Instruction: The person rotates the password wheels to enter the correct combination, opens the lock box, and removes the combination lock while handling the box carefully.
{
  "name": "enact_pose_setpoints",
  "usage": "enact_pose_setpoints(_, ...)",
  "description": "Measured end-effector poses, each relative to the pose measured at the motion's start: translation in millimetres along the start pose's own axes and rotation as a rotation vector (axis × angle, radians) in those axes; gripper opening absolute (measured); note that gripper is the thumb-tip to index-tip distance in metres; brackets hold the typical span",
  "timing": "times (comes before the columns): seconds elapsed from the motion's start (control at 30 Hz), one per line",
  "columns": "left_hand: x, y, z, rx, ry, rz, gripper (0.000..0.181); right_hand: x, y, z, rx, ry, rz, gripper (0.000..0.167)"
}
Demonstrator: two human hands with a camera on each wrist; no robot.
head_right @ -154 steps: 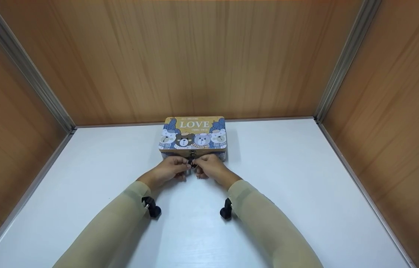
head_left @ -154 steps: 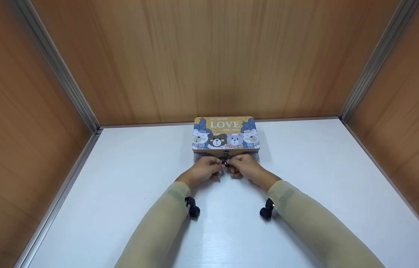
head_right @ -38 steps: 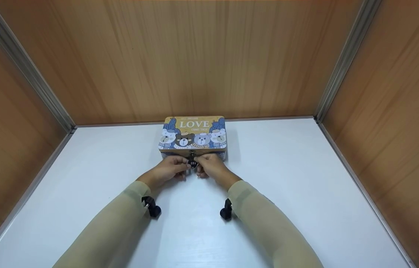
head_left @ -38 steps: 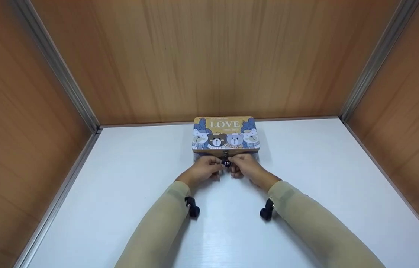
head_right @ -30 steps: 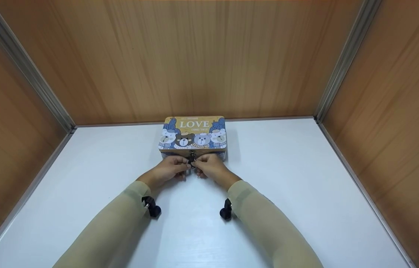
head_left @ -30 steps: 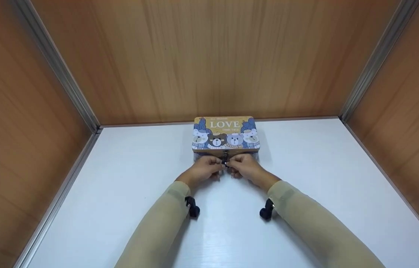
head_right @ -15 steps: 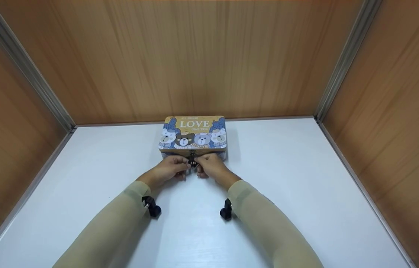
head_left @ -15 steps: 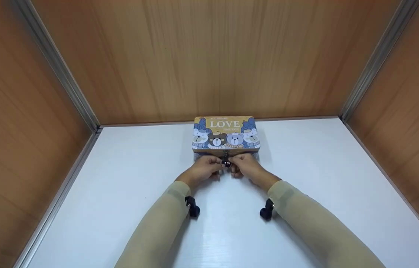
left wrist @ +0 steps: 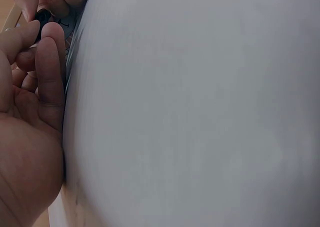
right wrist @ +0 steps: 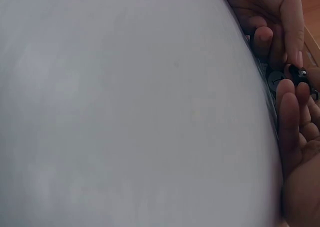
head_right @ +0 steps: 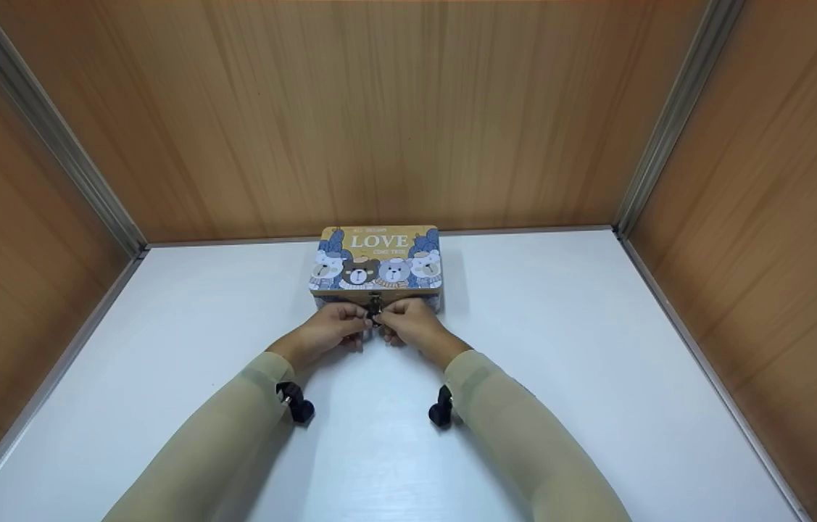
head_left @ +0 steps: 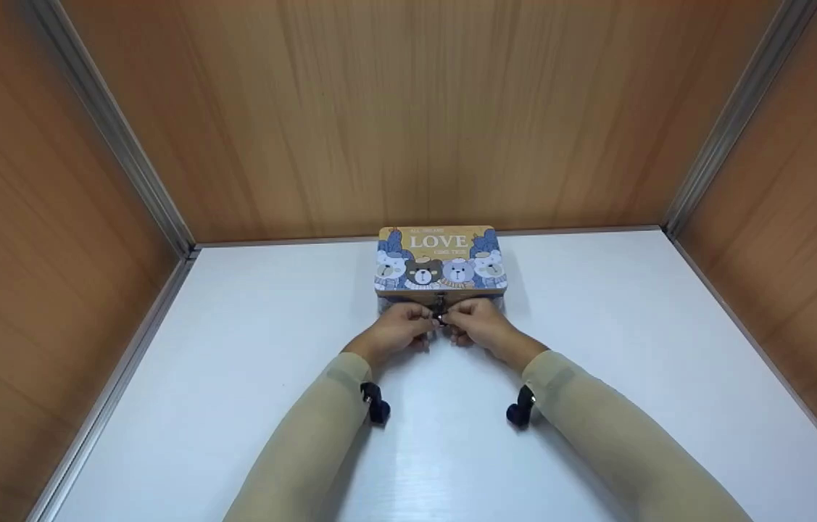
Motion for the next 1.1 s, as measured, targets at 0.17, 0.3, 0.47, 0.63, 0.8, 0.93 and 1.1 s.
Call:
enact_pose_setpoints(0.17,0.7,-0.1,-1.8,0.006,-0.001,0.011,0.021,-1.3,0.4,0.3,-0.012,-0.014,-0.06,0.016)
enact_pose_setpoints(0.3,0.4,-0.2,-1.8,0.005,-0.002,0.007,0.022,-2.9,1.1,-0.1,-0.024,-0.02,-0.074,0.021)
enact_pose_setpoints(0.47,0.1,-0.3,-0.9,0.004,0.0,-0.003,0.021,-1.5,1.2,0.6,-0.027,-0.014,-0.047,0.023)
enact_pose_setpoints(0.63,-0.6,-0.6,0.0,0.017,0.01,0.005,0.019,0.8,-0.7,1.7,-0.021,0.0,0.005,0.032)
enact_pose_setpoints(0.8,-0.9,-0.3,-0.3,0.026,0.019,0.009,0.02,1.6,-3.4,1.3,-0.014,0.013,0.042,0.033)
enact_pose_setpoints(0.93,-0.1,0.1,-0.5,0.02,0.023,-0.002,0.022,1.8,-4.9,1.4,-0.006,0.014,0.051,0.028)
enact_pose_setpoints(1.1,1.7,0.4,-0.9,0.018,0.019,-0.013,0.025,2.2,-4.3,2.2,0.003,0.013,0.067,0.025)
Point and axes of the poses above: each hand's wrist, its own z-axis towards the middle knuckle, its own y-axis out of the palm, x = y × z, the point moved 4 cm from there along z, towards the middle knuckle, and after that the axes turned 14 degrees about -y, right-handed, at the moved point
